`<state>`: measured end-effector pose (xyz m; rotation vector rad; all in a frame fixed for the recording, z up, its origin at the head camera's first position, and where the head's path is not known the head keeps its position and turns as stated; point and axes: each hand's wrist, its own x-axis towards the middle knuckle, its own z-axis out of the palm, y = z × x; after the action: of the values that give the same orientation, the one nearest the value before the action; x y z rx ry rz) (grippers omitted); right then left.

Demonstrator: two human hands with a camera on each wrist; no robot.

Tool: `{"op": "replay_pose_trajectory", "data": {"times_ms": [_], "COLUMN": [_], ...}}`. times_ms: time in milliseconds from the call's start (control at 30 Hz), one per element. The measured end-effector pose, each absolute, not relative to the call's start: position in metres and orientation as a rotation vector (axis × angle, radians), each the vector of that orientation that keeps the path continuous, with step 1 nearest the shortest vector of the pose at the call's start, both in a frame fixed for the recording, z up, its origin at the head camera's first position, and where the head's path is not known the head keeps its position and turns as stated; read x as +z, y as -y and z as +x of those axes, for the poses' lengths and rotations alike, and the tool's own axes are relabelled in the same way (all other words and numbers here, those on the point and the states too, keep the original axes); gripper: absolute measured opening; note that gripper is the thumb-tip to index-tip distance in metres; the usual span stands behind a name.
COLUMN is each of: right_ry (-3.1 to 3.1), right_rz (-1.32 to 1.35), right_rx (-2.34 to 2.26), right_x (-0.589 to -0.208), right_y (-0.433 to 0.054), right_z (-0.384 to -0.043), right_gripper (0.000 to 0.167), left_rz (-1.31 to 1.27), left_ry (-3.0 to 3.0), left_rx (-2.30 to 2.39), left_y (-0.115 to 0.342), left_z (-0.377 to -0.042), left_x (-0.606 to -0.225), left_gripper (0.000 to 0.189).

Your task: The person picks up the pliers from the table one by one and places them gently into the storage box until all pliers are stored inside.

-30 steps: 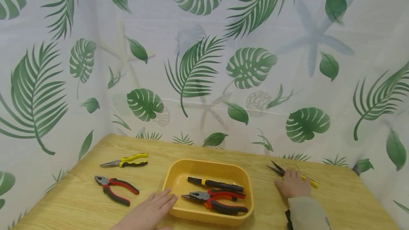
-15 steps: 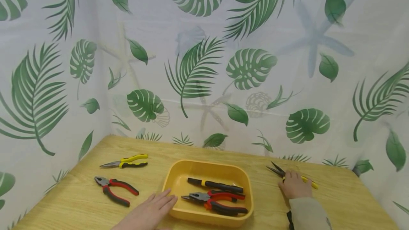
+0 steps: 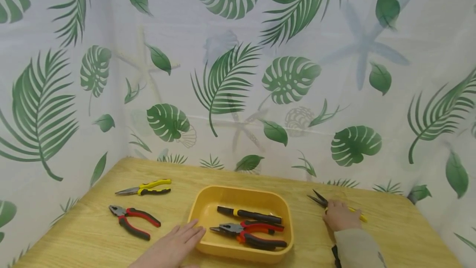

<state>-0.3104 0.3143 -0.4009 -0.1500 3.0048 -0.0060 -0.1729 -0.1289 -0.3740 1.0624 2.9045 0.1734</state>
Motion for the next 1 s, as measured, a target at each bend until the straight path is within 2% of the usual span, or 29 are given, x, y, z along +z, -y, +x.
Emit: {"op": "replay_pose_trajectory", "data": {"times_ms": [733,833,1000], "right_ry": [-3.025,-3.026,-3.013], "right_rz": [-0.209,-0.211,-0.219], "right_rx": [0.113,0.095,0.05], "right_x": [-0.399,-0.398,-0.396], "right_y": [-0.297,-0.297,-0.301], "right_z": [-0.304,-0.302,-0.299], "right_gripper": [0.044,0.05,0.07], "left_rz": [1.087,1.081,1.064], "left_ry": [-2.921,-2.919,-2.919], "left_rx": [0.156,0.157,0.16], "left_y": [0.13,0.13,0.129], "left_z": [-0.173,-0.173,-0.173], "left_x": [-0.375,-0.375,-0.375], "left_gripper": [0.074,0.075,0.075]}}
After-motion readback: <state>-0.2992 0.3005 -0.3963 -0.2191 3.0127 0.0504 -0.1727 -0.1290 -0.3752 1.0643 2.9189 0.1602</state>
